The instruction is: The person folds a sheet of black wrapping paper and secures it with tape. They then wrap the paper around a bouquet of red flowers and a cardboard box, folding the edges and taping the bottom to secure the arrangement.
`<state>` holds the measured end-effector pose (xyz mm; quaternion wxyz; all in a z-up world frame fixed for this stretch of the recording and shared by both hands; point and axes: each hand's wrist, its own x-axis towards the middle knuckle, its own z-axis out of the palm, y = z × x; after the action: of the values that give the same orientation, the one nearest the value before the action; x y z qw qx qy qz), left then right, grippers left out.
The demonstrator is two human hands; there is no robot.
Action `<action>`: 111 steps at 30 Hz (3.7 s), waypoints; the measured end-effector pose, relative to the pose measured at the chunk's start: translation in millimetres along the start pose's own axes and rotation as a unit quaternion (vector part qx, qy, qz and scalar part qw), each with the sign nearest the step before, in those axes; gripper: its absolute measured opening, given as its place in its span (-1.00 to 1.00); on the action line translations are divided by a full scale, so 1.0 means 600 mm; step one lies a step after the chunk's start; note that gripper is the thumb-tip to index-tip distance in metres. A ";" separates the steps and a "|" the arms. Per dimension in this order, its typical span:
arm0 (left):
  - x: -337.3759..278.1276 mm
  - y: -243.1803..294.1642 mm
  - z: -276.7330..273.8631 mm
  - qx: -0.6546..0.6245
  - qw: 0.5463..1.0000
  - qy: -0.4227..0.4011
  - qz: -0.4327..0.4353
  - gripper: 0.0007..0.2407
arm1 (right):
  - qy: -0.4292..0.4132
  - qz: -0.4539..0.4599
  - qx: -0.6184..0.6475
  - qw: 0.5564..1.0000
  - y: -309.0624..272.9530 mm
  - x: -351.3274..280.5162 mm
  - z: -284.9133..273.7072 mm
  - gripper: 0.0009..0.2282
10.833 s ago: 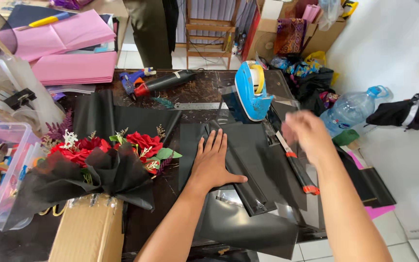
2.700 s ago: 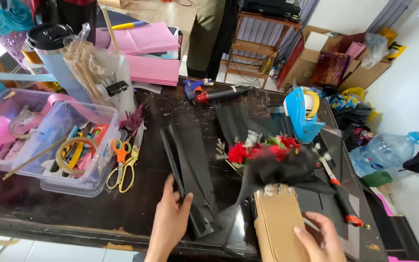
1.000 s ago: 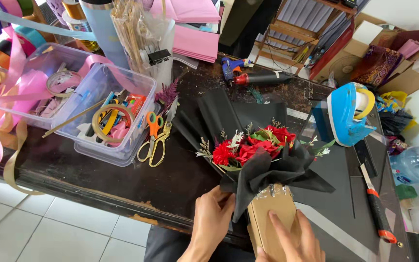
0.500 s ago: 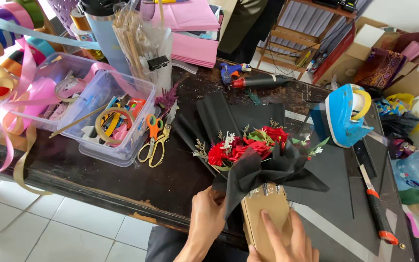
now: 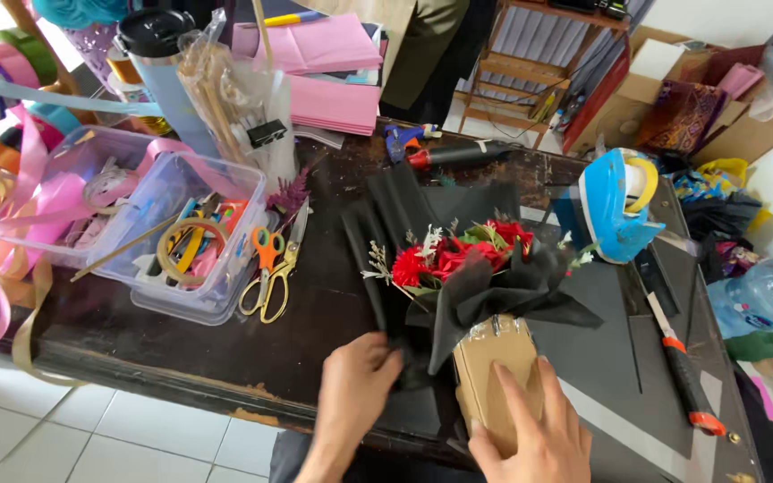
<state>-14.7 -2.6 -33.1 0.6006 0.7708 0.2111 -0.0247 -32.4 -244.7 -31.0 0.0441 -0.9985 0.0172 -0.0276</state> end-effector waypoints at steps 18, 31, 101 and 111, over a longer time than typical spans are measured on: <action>-0.221 -0.152 -0.218 -0.284 0.952 0.023 -0.115 -0.88 | -0.486 0.133 0.708 0.495 -0.231 -0.093 -0.009 -0.55; -0.185 -0.014 -0.103 -0.310 0.940 0.060 0.127 -0.91 | -0.182 0.134 0.689 0.689 -0.203 -0.068 -0.137 -0.52; -0.164 0.045 0.051 -0.220 0.882 0.201 0.364 -0.85 | -0.085 0.220 0.667 0.707 -0.072 -0.054 -0.051 -0.81; -0.151 -0.016 0.078 -0.283 0.917 0.164 0.226 -0.86 | -0.025 0.129 0.682 0.720 -0.080 -0.053 -0.060 -0.94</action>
<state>-90.2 -71.2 -28.4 0.7402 0.5888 0.1251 0.2994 -64.5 -198.9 7.2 0.7163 -0.6872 0.1214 -0.0011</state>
